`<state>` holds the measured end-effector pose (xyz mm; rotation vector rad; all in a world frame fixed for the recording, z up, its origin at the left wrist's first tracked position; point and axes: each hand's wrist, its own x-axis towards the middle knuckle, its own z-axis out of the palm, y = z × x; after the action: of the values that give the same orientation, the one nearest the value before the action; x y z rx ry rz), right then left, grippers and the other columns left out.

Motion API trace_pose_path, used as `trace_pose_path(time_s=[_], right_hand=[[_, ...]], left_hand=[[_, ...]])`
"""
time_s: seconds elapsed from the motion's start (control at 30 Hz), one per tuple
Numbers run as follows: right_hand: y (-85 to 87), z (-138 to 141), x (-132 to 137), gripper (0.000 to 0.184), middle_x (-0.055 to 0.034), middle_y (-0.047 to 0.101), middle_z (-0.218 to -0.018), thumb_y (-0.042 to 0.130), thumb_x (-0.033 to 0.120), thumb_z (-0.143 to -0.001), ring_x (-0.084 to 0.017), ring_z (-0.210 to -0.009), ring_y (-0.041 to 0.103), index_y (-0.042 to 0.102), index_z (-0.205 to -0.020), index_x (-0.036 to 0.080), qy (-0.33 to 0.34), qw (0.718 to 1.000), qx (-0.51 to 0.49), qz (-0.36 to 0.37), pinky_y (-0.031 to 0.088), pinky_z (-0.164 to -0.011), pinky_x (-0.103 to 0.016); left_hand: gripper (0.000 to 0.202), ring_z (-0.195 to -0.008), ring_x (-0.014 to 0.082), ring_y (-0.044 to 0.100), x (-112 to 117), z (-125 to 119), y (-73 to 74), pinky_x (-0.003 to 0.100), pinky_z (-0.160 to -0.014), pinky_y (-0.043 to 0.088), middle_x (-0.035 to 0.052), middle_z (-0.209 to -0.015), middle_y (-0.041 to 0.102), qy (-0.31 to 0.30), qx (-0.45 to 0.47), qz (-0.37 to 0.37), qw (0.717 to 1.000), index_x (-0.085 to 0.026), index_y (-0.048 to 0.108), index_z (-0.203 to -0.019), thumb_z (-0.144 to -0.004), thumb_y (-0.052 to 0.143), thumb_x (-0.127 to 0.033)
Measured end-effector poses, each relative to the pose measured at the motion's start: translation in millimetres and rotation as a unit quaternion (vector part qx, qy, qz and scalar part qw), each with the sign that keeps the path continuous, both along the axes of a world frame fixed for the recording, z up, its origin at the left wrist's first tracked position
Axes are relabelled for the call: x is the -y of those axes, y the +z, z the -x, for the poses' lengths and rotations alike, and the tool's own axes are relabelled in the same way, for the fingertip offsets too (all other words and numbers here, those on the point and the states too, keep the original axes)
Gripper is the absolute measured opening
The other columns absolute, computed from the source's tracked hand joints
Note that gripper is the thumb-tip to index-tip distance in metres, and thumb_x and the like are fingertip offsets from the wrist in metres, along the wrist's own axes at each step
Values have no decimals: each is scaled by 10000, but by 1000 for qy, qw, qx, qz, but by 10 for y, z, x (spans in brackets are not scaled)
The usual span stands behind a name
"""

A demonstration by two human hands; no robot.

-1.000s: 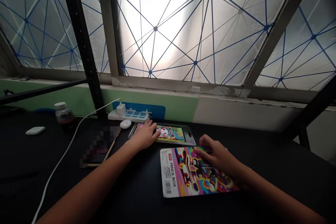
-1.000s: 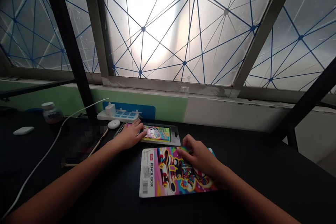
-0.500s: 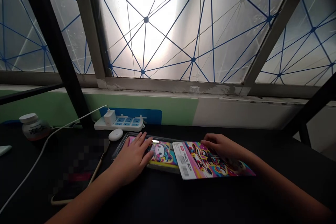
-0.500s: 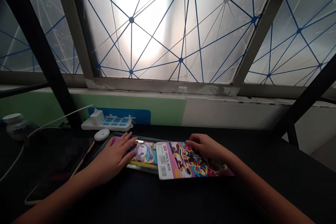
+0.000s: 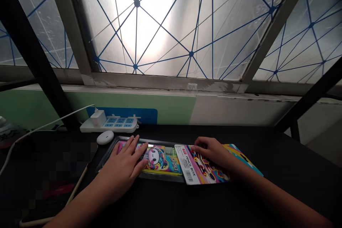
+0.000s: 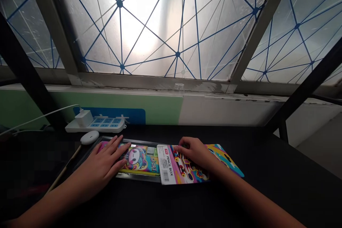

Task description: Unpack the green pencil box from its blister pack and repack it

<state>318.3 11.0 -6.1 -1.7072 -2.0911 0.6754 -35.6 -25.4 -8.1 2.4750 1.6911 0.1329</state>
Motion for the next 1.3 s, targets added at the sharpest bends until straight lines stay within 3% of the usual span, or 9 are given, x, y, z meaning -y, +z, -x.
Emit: trace_pose_path(time_s=[0.27, 0.7, 0.97, 1.17, 1.3], right_hand=[[38, -224, -48, 421, -27, 687, -751, 601, 626, -841, -191, -659, 594, 710, -866, 220, -25, 999, 9, -41, 420, -554, -288], [182, -306, -30, 371, -40, 720, -796, 645, 607, -803, -226, -726, 637, 709, -824, 242, -38, 994, 32, -99, 469, -631, -323], [102, -146, 27, 402, -47, 730, -779, 607, 623, -829, -215, -671, 637, 708, -843, 235, -41, 992, 41, -109, 460, -573, -310], [51, 83, -25, 365, -49, 729, -833, 572, 571, -880, -218, -723, 658, 697, -871, 228, -23, 993, 55, -104, 471, -611, -307], [50, 251, -90, 363, -101, 697, -983, 531, 528, -923, -247, -878, 647, 718, -892, 218, 9, 990, 90, -105, 476, -747, -329]], left_hand=[[574, -1531, 301, 114, -8, -1, 11, 596, -1185, 167, 14, -1658, 120, 5, 10, 2, 1000, -384, 307, -1548, -1015, 288, -597], [571, -1532, 304, 142, -2, -20, 54, 590, -1176, 169, 50, -1661, 171, 8, -6, -10, 1000, -353, 333, -1551, -1023, 290, -567], [564, -1532, 317, 137, 20, -52, 19, 596, -1173, 182, 75, -1651, 230, 13, 7, -28, 999, -326, 382, -1535, -1029, 284, -553], [595, -1530, 361, 97, 17, -334, -8, 659, -1152, 135, 144, -1649, 226, 25, 19, -25, 999, -276, 378, -1541, -1027, 257, -551], [638, -1521, 396, 108, 23, -657, 58, 689, -1131, 154, 166, -1644, 229, -1, 46, 12, 999, -264, 369, -1541, -1011, 245, -597]])
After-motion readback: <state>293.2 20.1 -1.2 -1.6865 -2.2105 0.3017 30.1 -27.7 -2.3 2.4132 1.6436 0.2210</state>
